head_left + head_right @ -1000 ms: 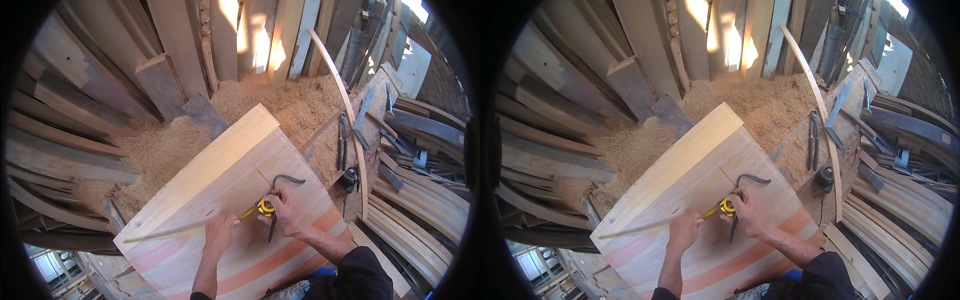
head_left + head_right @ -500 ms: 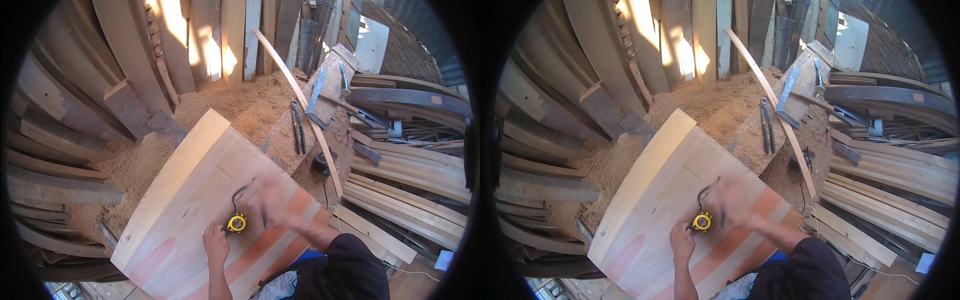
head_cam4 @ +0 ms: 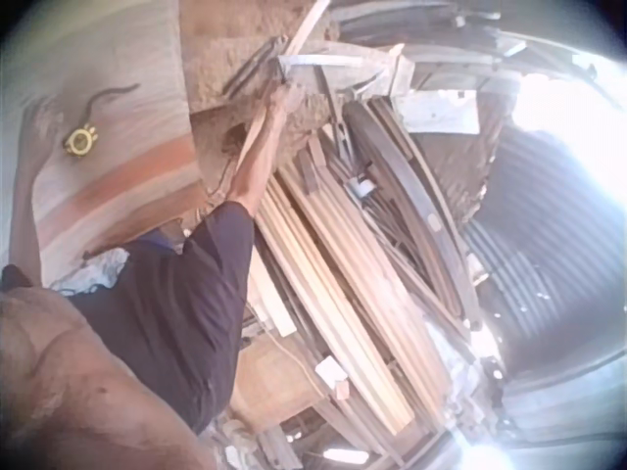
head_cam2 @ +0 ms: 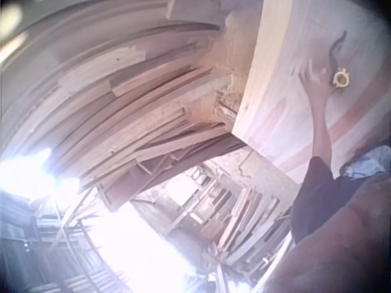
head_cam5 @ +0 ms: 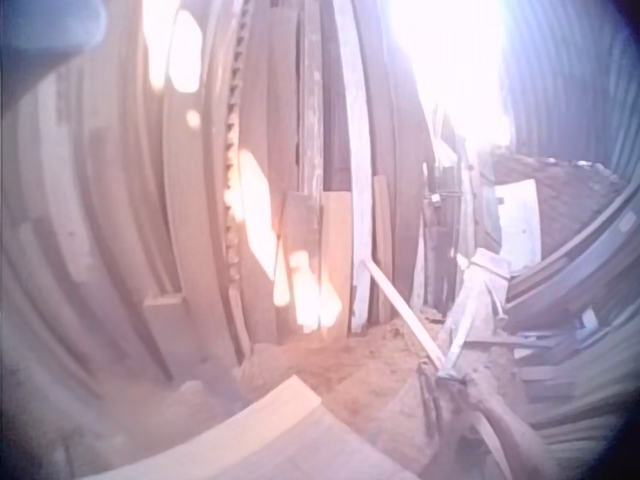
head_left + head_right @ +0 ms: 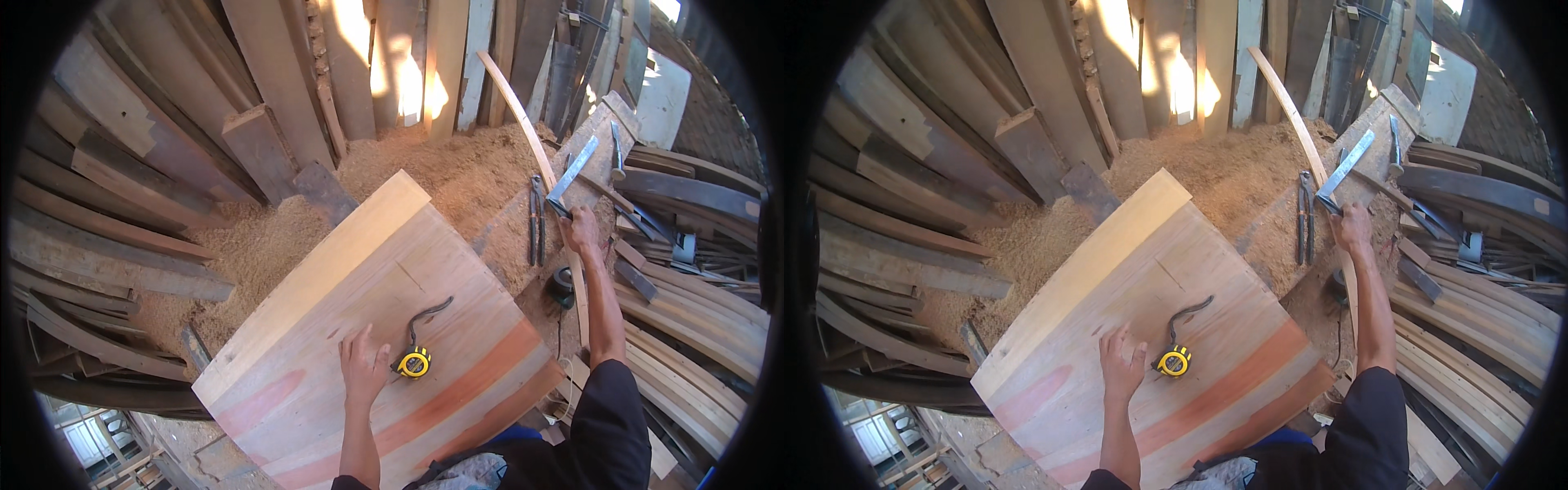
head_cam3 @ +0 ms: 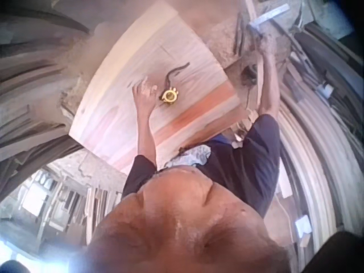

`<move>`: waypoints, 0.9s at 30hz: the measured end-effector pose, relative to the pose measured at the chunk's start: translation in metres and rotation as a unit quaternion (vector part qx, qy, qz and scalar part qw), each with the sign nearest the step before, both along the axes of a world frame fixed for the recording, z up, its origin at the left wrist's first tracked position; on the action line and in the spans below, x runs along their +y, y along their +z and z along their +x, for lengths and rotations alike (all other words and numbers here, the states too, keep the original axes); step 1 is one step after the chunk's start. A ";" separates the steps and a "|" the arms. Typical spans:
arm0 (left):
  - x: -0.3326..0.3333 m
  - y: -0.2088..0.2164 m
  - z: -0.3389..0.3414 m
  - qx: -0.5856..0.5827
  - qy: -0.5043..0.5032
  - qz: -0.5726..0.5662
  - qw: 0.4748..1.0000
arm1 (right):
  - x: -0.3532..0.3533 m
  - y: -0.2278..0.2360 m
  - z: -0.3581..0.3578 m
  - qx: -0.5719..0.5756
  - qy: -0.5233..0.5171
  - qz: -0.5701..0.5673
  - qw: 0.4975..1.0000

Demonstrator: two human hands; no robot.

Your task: The person measures and marks a wooden board using a tape measure and a pencil, also using a framing square to draw straight lines across the surface.

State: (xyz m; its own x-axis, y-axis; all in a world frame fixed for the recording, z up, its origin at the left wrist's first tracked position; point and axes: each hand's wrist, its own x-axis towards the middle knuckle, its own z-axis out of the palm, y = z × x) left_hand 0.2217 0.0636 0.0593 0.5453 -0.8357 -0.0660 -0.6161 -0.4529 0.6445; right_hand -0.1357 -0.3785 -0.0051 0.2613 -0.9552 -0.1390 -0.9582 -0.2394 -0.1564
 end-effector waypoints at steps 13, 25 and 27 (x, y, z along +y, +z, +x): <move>-0.151 -0.025 -0.050 0.320 -0.021 -0.050 0.946 | 0.169 0.040 0.140 -0.274 0.059 0.050 0.959; -0.170 -0.034 0.111 0.111 0.034 0.096 0.989 | 0.203 0.073 0.247 -0.368 0.194 0.103 0.904; -0.189 -0.041 0.145 -0.030 0.008 0.100 0.995 | 0.180 0.076 0.253 -0.340 0.178 0.081 0.920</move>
